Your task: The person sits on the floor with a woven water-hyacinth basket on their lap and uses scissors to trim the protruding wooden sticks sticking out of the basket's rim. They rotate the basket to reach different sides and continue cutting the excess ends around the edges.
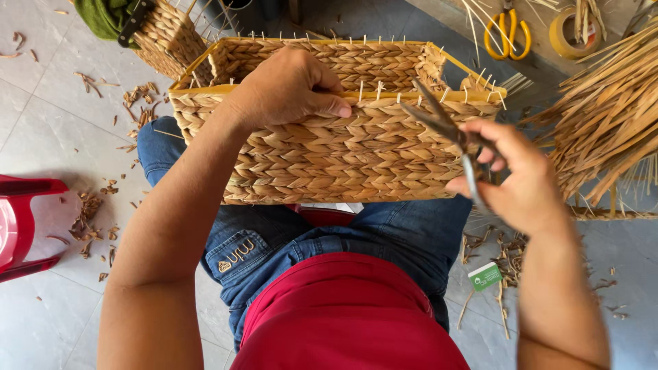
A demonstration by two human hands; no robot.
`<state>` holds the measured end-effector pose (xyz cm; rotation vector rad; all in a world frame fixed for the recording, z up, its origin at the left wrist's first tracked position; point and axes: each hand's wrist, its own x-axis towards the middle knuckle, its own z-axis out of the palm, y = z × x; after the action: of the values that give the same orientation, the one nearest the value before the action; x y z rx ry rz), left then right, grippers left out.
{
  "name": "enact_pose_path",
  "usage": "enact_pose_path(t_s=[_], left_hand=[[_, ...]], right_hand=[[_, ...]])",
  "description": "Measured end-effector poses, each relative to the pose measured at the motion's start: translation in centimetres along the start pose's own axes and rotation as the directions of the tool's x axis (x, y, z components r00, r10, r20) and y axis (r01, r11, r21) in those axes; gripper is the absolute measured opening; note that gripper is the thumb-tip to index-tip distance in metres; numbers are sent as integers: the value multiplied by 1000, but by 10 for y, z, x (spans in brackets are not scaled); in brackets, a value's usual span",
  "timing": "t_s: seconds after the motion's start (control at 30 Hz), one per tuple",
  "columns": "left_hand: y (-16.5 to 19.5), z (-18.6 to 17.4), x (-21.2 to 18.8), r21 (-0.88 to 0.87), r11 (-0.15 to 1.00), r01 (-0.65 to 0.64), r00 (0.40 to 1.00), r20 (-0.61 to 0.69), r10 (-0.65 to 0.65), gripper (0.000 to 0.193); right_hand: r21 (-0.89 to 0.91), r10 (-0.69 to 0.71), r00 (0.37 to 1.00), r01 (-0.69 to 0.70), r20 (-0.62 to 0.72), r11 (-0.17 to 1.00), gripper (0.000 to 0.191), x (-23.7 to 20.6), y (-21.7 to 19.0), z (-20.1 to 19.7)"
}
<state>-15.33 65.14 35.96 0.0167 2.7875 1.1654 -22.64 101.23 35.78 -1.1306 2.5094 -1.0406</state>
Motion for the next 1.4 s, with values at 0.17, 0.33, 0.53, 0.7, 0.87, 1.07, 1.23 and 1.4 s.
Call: enact_pose_path(t_s=[0.17,0.33,0.53,0.7,0.87,1.07,1.23,1.4], left_hand=[[-21,8,-6,-152,952,-267,944,-238,227,24],[-37,16,-8,-334,854,-398,833,-522,184,15],[-45,20,-7,-323,837,-442,791,-580,194,15],[-49,23,-6,-350,794,-497,750,-633,191,15],[-57,26,-4,-330,772,-543,714,-666,218,16],[-57,27,-3,-329,749,-575,694,-681,234,17],[-42,18,-9,-271,876,-398,793,-582,181,18],[-24,11,-12,-51,922,-384,854,-399,334,21]], right_hand=[[-184,196,943,-150,269,972,77,59,-21,-33],[-400,343,865,-187,366,897,72,89,-50,-33],[-375,233,888,-75,397,924,75,106,-59,-21],[-431,279,880,-96,384,897,75,109,-57,-20],[-535,335,888,-125,316,836,73,107,-55,-19],[-374,180,940,-62,290,925,62,99,-47,-23],[87,-134,989,139,-62,986,55,73,-31,-20],[-30,-374,886,381,-273,924,63,24,-12,32]])
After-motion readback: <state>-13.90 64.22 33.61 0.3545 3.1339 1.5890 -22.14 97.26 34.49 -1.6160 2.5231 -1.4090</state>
